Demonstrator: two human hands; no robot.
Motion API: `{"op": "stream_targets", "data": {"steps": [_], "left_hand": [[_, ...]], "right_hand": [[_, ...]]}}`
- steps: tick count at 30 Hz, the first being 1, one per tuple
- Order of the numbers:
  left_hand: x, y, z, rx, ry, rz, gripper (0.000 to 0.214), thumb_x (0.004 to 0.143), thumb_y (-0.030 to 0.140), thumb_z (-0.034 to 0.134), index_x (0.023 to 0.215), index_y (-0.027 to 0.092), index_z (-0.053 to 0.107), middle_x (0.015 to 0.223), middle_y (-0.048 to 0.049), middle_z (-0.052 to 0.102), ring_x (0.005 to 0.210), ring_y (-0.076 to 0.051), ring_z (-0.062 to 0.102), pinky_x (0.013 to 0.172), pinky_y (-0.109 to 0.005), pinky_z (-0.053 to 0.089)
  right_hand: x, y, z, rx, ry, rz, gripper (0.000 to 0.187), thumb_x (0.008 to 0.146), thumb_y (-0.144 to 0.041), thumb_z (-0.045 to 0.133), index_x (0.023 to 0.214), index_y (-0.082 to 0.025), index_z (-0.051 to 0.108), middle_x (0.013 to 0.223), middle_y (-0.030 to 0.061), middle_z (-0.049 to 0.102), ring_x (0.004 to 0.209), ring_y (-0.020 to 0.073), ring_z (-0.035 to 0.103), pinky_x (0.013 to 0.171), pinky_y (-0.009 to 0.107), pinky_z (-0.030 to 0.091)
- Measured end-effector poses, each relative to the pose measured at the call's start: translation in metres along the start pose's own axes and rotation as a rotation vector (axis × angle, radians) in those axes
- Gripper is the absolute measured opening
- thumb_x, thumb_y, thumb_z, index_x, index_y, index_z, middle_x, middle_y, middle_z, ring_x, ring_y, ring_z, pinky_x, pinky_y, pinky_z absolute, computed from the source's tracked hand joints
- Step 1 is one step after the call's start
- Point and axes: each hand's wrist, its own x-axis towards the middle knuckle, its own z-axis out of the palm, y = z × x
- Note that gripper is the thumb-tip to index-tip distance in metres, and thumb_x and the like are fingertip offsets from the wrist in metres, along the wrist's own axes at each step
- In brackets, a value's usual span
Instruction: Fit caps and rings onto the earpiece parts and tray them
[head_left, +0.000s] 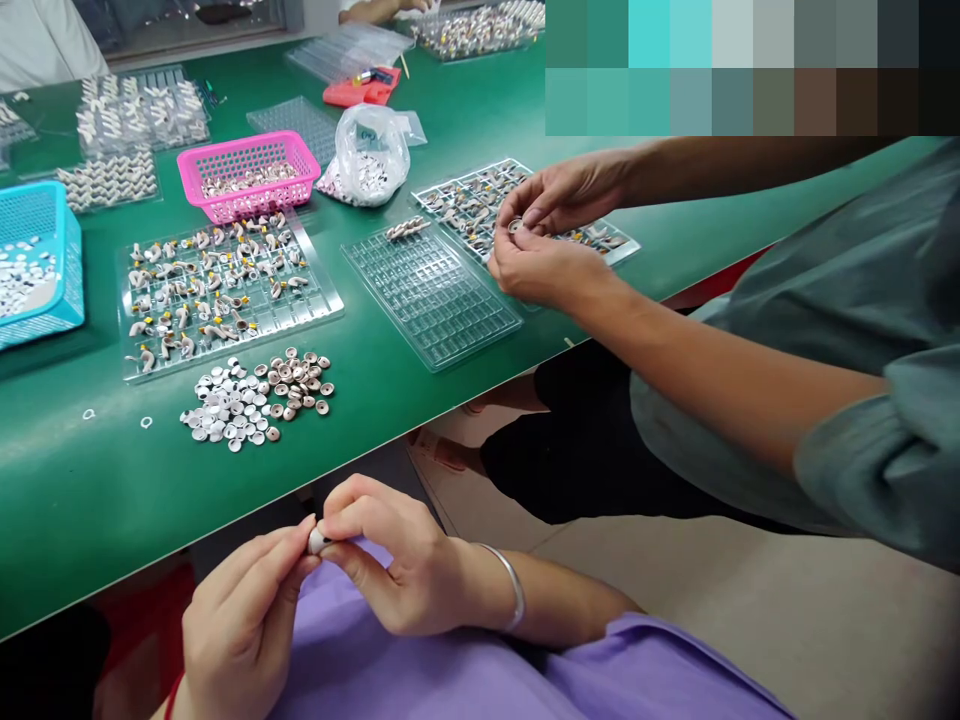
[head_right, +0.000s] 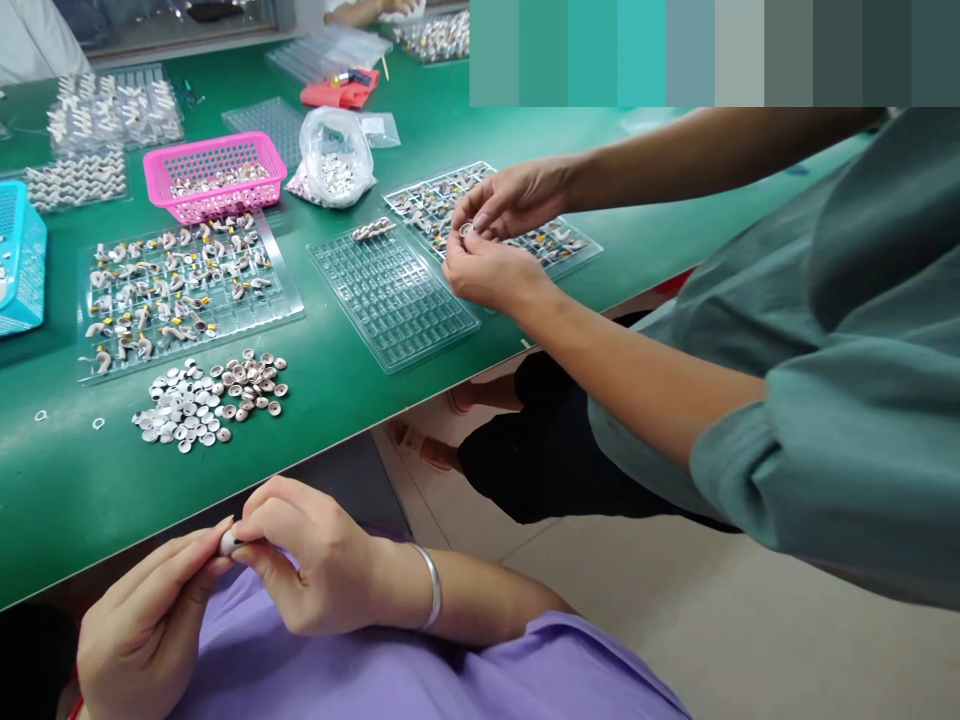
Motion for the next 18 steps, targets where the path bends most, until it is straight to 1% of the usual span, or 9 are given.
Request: {"op": "stream_targets", "data": {"steps": [4,6,9,13,15,18], "left_hand": [[0.000,0.001,0.000,-0.023,0.005,0.000,0.024,0.089,0.008,0.062,0.109,0.018,0.070,0.098,-0.0048,0.079,0.083,-0.015,0.076,0.078,-0.021,0.062],[0.002,0.001,-0.001,-0.037,-0.007,0.006,0.025,0.088,0.007,0.062,0.109,0.018,0.070,0.097,-0.0048,0.079,0.082,-0.016,0.076,0.077,-0.022,0.062],[0.006,0.002,-0.004,-0.055,-0.030,0.036,0.024,0.088,0.006,0.062,0.107,0.018,0.071,0.095,-0.0048,0.079,0.080,-0.016,0.076,0.075,-0.022,0.062],[0.013,-0.001,-0.010,-0.107,-0.052,0.073,0.029,0.087,0.003,0.062,0.110,0.018,0.070,0.092,-0.0041,0.079,0.079,-0.016,0.076,0.072,-0.022,0.062],[0.016,-0.003,-0.012,-0.168,-0.090,0.100,0.031,0.086,0.000,0.062,0.111,0.017,0.069,0.089,-0.0040,0.078,0.079,-0.014,0.074,0.071,-0.021,0.061],[0.022,-0.008,-0.014,-0.260,-0.173,0.122,0.026,0.086,0.000,0.062,0.106,0.015,0.069,0.084,-0.0036,0.076,0.077,-0.013,0.073,0.069,-0.020,0.060]], "right_hand": [[0.000,-0.001,0.001,0.002,0.032,0.023,0.011,0.091,-0.009,0.053,0.099,-0.016,0.054,0.083,0.0070,0.062,0.076,0.0154,0.060,0.066,0.025,0.056],[0.000,-0.003,0.000,-0.006,0.023,0.031,0.010,0.092,-0.009,0.053,0.099,-0.016,0.055,0.083,0.0076,0.063,0.077,0.0156,0.060,0.068,0.026,0.057],[0.003,-0.006,-0.004,-0.062,-0.055,0.066,0.007,0.094,-0.010,0.052,0.097,-0.013,0.057,0.083,0.0095,0.065,0.078,0.0158,0.061,0.070,0.025,0.057],[0.007,-0.010,-0.014,-0.142,-0.191,0.092,0.016,0.096,-0.011,0.047,0.092,-0.010,0.062,0.081,0.0112,0.066,0.074,0.0162,0.059,0.067,0.025,0.056],[0.009,-0.011,-0.018,-0.128,-0.264,0.103,0.019,0.095,-0.011,0.048,0.090,-0.008,0.065,0.080,0.0117,0.067,0.073,0.0160,0.060,0.067,0.025,0.055],[0.011,-0.011,-0.024,-0.079,-0.343,0.145,0.020,0.094,-0.012,0.050,0.087,-0.008,0.069,0.079,0.0104,0.068,0.071,0.0149,0.061,0.066,0.023,0.054]]}}
